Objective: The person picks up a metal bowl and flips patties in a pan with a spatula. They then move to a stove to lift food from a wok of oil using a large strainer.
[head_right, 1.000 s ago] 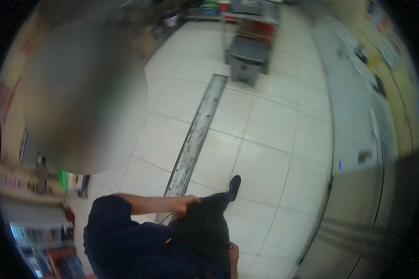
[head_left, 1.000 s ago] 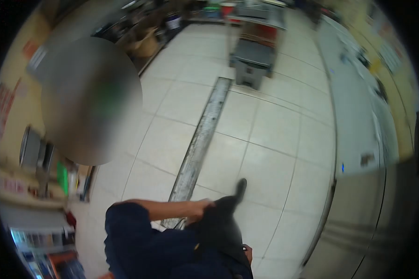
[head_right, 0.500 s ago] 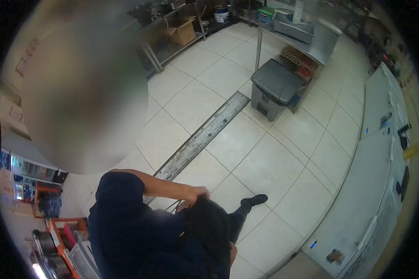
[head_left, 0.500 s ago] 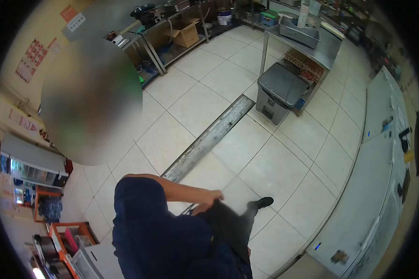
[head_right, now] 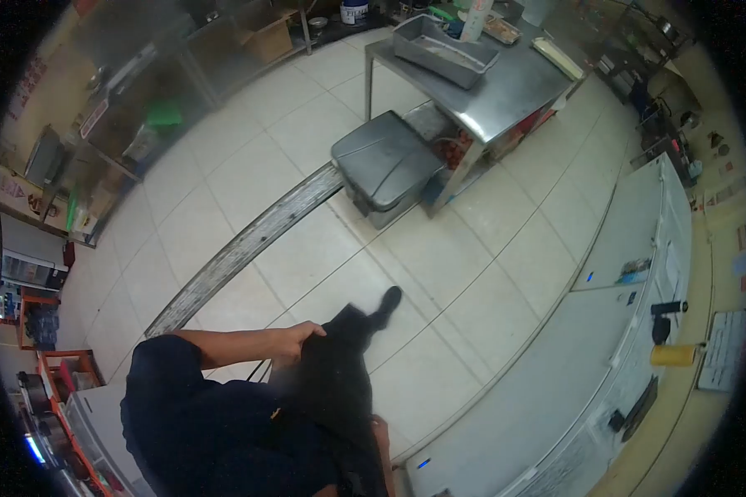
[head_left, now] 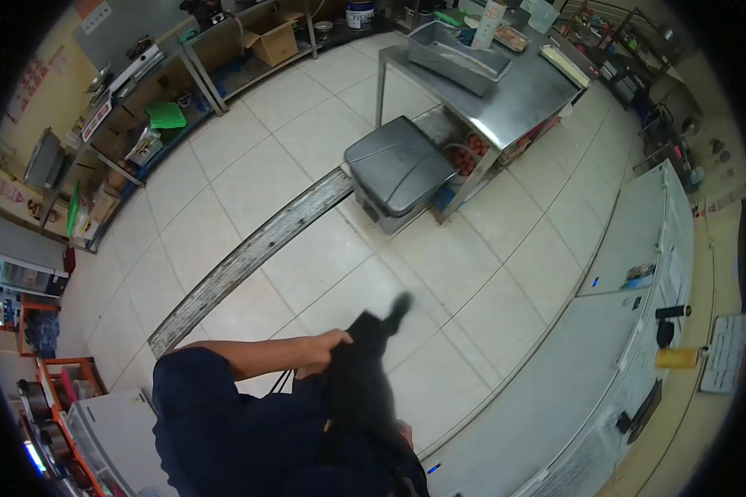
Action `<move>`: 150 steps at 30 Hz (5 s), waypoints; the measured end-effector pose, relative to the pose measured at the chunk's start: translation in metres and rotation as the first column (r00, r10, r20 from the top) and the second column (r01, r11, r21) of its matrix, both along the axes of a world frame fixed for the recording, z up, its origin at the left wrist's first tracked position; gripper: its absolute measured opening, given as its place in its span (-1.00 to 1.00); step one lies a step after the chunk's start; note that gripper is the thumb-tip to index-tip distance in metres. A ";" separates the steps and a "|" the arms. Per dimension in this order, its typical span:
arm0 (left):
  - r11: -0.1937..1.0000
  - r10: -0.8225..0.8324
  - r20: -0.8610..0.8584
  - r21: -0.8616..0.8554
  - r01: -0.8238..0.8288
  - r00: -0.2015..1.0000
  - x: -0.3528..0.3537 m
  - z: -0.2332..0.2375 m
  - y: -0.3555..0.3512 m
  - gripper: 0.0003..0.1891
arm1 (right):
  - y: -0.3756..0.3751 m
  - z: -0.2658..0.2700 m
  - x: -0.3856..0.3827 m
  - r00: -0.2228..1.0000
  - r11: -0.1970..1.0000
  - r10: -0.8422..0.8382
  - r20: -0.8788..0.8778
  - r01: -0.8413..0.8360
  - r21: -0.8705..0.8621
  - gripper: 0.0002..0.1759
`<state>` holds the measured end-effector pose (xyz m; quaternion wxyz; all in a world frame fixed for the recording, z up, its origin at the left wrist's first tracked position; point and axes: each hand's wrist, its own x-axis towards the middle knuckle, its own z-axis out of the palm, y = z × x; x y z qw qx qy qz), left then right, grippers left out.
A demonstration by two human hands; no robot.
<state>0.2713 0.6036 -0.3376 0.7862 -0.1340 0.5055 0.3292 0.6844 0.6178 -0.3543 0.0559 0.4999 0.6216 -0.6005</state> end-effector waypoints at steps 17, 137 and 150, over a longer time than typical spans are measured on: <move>0.861 -0.410 0.044 -0.311 0.402 0.911 0.067 0.092 0.584 -0.37 | 0.506 0.068 0.014 0.962 0.963 -0.269 0.040 0.268 0.037 -0.62; 0.823 0.507 -0.019 -0.286 -0.491 0.862 -0.529 0.123 3.833 -0.35 | 4.049 0.131 -0.663 0.410 0.501 0.821 -0.397 -0.851 0.157 0.15; 0.837 0.481 -0.095 -0.246 -0.489 0.872 -0.678 0.106 4.024 -0.39 | 4.545 0.370 -0.943 0.738 0.791 0.382 -0.556 0.051 0.610 -0.40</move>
